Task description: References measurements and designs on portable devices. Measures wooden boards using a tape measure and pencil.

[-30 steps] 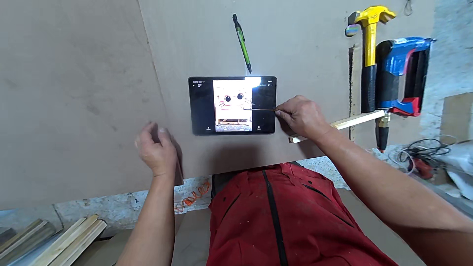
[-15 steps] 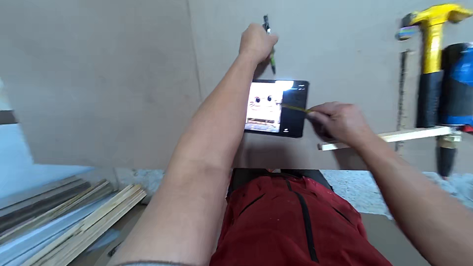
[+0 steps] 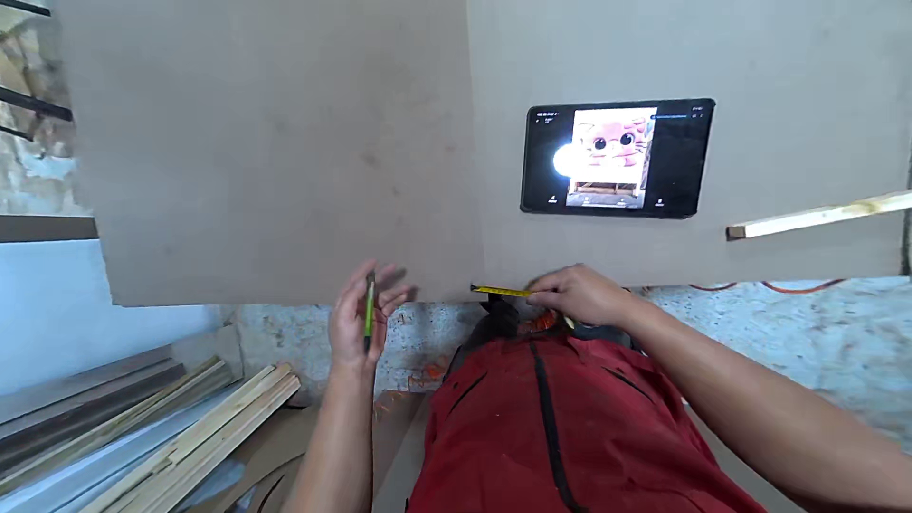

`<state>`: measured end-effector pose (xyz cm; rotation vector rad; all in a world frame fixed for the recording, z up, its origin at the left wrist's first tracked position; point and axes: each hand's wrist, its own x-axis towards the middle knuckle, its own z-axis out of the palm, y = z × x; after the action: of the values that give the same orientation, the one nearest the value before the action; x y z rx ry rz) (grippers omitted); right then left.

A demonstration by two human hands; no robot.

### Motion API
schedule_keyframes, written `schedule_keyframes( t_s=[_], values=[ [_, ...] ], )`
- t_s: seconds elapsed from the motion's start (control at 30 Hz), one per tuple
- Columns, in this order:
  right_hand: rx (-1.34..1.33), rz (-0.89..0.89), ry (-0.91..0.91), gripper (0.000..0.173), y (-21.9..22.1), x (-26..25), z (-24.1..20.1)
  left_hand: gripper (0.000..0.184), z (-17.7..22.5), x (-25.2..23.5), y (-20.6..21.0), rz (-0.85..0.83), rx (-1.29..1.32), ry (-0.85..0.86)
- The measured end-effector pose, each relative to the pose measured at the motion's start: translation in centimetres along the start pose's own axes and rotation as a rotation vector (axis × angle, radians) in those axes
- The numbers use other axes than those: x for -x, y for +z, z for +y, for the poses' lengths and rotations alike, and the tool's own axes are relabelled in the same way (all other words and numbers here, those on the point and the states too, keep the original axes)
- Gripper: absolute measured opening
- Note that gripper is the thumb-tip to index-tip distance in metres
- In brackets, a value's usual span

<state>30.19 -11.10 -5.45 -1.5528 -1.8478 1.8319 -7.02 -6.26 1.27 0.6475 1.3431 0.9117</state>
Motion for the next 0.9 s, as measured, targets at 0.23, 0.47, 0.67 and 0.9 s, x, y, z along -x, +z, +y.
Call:
schedule_keyframes(
  t_s=[0.23, 0.47, 0.67, 0.9],
  values=[
    [0.039, -0.066, 0.142, 0.029, 3.6, -5.2, -4.4, 0.093, -3.0, 0.9, -6.8, -0.337, 0.050, 0.080],
    [0.281, -0.046, 0.234, 0.029, 4.5, -6.0, -6.0, 0.028, -5.0, -1.0, -3.4, -0.244, -1.057, 0.523],
    [0.300, -0.010, 0.225, 0.036, 4.8, -6.3, -6.0, 0.016, -8.7, -3.3, -1.6, -0.402, -1.279, 0.743],
    [0.070, -0.040, 0.189, 0.017, 3.5, -5.2, -5.1, 0.017, -7.6, -3.2, -5.1, -0.352, -1.335, 0.776]
  ],
)
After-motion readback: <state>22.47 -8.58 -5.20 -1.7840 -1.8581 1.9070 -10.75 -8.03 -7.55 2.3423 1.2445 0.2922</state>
